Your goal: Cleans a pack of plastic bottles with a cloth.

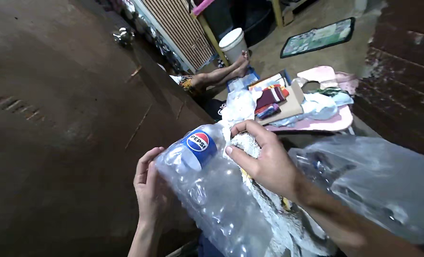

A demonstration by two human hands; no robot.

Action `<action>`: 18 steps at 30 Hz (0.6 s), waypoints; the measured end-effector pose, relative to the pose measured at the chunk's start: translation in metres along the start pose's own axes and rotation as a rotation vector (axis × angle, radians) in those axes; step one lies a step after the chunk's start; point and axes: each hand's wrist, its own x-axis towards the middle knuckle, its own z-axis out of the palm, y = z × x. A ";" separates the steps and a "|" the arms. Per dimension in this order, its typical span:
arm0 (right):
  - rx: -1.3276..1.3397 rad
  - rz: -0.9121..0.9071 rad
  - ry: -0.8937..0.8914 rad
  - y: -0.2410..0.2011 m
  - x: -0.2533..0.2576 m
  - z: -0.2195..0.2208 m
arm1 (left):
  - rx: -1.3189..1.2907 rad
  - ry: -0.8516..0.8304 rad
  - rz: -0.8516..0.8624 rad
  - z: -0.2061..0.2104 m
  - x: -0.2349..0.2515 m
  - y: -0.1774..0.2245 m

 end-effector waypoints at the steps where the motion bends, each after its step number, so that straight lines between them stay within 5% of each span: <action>1: 0.002 -0.027 -0.003 0.009 0.016 0.005 | 0.079 -0.006 0.095 -0.001 0.019 -0.005; 4: -0.012 -0.123 0.000 0.033 0.064 0.016 | 0.302 -0.051 0.330 0.002 0.068 -0.010; 9: -0.037 -0.242 0.009 0.063 0.134 0.027 | 0.571 -0.260 0.480 -0.007 0.134 -0.018; 18: -0.106 -0.332 -0.020 0.083 0.207 0.048 | 0.896 -0.281 0.501 0.031 0.186 -0.028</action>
